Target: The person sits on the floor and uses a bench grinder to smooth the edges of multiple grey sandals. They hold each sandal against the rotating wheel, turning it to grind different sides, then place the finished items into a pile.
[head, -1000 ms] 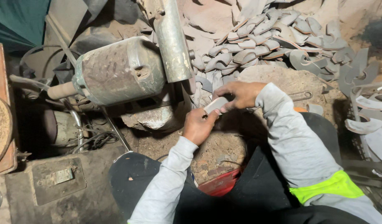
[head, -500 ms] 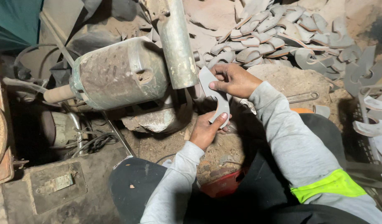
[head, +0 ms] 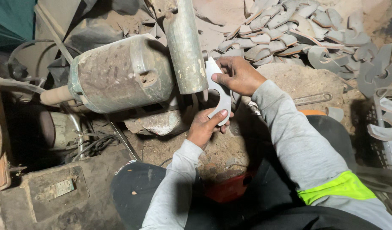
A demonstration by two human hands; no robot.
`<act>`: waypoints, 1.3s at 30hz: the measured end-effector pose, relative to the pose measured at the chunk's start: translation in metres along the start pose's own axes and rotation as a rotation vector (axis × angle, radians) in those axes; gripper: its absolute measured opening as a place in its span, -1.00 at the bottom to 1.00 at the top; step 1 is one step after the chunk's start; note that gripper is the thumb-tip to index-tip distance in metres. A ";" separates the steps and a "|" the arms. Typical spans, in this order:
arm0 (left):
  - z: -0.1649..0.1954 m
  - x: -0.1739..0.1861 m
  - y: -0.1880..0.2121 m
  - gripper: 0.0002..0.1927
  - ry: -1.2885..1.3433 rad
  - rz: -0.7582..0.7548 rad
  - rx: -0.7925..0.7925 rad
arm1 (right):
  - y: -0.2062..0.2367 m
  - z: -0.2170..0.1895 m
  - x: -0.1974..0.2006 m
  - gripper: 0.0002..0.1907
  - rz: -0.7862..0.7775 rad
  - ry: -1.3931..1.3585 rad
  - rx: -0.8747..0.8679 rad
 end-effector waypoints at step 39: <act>-0.135 -0.034 -0.093 -0.80 -1.178 0.002 -0.827 | 0.022 -0.011 0.008 -0.66 -0.095 0.497 0.182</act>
Point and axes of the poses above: each hand's wrist, its own y-axis away from the middle knuckle, its own x-axis out of the back of the hand, z = x × y, the point moved 3 cm from there along -y, towards the middle knuckle, and after that the axes turned 13 degrees about y, right-handed, at the moved point
